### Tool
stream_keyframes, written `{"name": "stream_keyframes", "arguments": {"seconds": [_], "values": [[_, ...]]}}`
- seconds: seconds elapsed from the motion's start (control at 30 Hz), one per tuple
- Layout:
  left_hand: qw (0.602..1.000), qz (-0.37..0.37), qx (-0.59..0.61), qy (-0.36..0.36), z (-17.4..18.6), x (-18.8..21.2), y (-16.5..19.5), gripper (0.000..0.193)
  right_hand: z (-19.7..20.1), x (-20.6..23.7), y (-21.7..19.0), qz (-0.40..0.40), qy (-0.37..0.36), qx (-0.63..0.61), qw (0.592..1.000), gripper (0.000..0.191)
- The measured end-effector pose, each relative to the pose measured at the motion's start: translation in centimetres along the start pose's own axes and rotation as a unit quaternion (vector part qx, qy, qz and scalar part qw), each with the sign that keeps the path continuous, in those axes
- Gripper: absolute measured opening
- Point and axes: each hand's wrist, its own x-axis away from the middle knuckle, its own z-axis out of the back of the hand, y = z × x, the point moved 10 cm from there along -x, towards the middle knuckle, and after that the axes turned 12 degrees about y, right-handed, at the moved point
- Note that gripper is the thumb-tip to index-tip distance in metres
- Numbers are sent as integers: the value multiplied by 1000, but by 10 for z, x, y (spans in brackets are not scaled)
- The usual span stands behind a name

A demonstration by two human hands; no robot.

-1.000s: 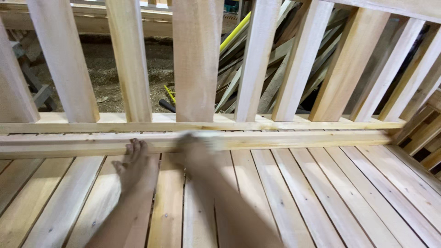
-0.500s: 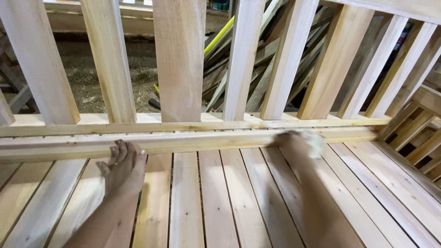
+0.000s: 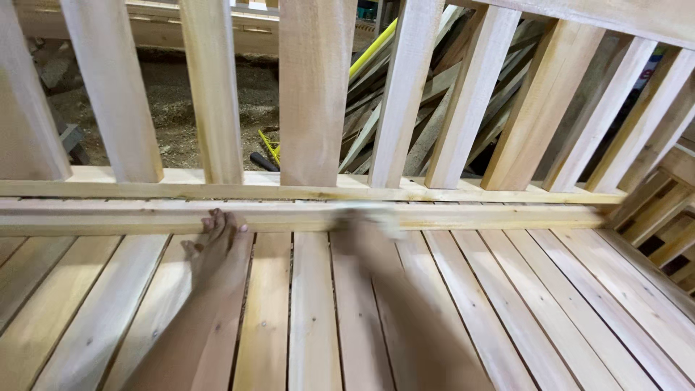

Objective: The person sands the slatted seat and rails of an unfinished wooden bench, rubbing a small sanding block by hand along the seat boards and the horizontal rail between the backrest slats. They then move around the bench and sand the outer armrest and side rail, working along the wood surfaces.

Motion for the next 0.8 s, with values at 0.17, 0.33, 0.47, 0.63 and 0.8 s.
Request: {"name": "stream_keyframes", "arguments": {"seconds": [0.17, 0.33, 0.47, 0.63, 0.8], "values": [[999, -16, 28, 10, 11, 5, 13, 73, 157, 29, 77, 26, 88, 303, 949, 36], [989, 26, 133, -61, 12, 29, 35, 77, 177, 86, 36, -111, 111, 62, 986, 37], [909, -71, 403, -82, 25, 47, 100, 90, 151, 112, -33, -208, 120, -208, 948, 41], [785, 35, 521, -334, 5, 62, 148, 98, 124, 110, -107, -220, 153, -518, 812, 38], [767, 132, 534, -331, 42, 65, 116, 72, 98, 128, -116, -226, 150, -457, 847, 42]]}}
